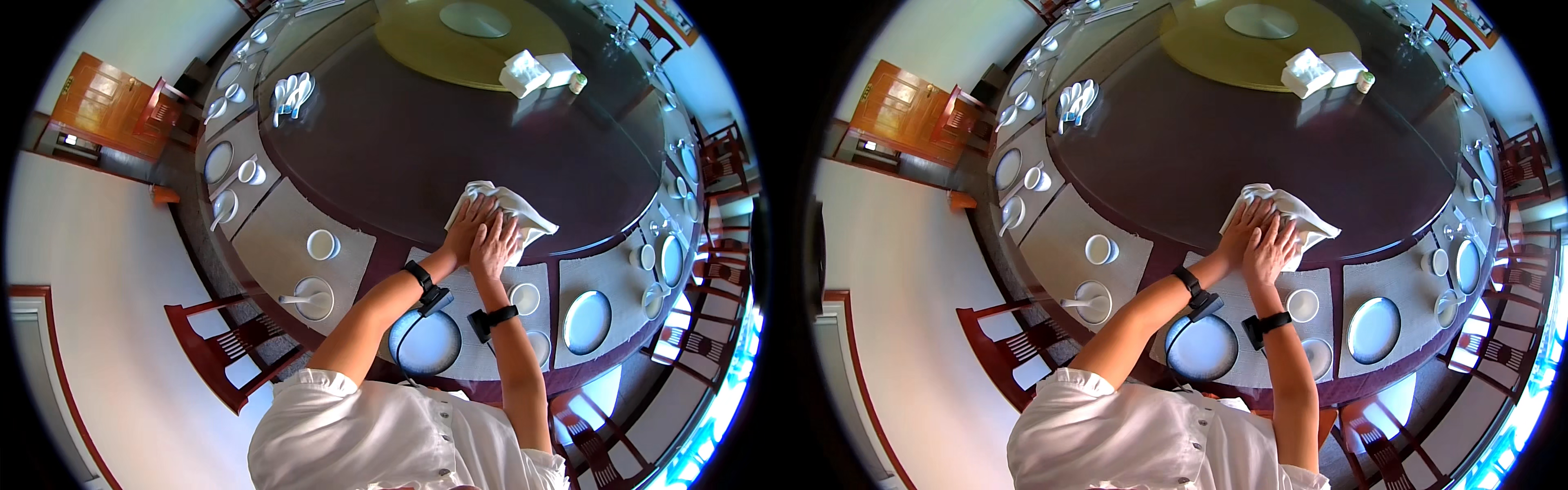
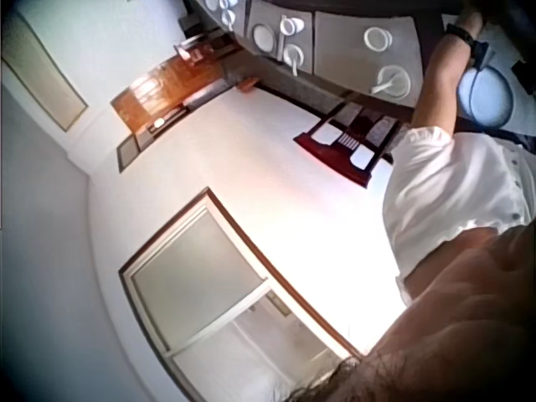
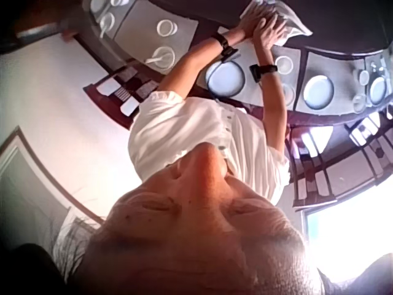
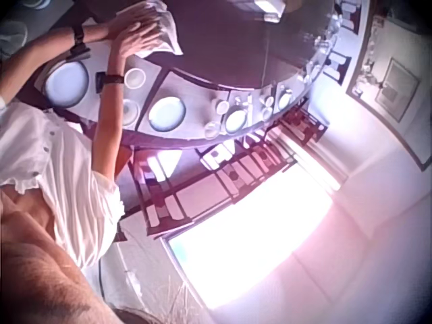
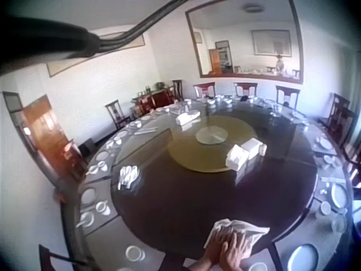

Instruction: The person sets a large round dining table by placing plates, bowls, spoons, and napkins at various seats and wiping the table surface with a cloth.

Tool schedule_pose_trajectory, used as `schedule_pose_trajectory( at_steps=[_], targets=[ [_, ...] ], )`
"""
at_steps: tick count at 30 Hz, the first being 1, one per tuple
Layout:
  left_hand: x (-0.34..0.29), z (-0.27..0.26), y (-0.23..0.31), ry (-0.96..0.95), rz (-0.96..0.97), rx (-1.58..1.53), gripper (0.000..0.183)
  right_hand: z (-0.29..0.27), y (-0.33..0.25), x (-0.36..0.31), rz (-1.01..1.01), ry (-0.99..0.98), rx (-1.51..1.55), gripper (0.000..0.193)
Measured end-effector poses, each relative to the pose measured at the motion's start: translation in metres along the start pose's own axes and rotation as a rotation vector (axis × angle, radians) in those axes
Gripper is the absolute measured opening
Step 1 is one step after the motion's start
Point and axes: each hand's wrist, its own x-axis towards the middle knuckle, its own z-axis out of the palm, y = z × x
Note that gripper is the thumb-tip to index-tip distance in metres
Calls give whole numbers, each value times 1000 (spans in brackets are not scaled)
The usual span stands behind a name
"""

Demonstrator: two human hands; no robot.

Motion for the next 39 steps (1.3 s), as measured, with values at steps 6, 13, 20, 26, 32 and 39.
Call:
schedule_pose_trajectory(
  at_steps=[6, 13, 20, 26, 32, 39],
  targets=[
    [-34, -29, -38, -63, -236, 121, 62, 10, -21, -14, -255, -168, -84, 59],
    [-106, -61, -121, 62, -493, 247, 51, 23, -86, -42, -668, -311, 120, 53],
    [-93, -31, -59, -22, -414, 252, 59, -1, -45, -43, -358, -244, -64, 49],
    [-50, -15, 15, -29, -146, 51, 60, -29, 13, -45, -85, -38, -46, 37],
    [-45, -19, 0, -90, -88, 119, 60, -23, 9, -36, -92, -55, 57, 59],
    [-112, -55, -95, 40, -327, 272, 65, 15, -70, -40, -598, -415, 3, 55]
  ],
)
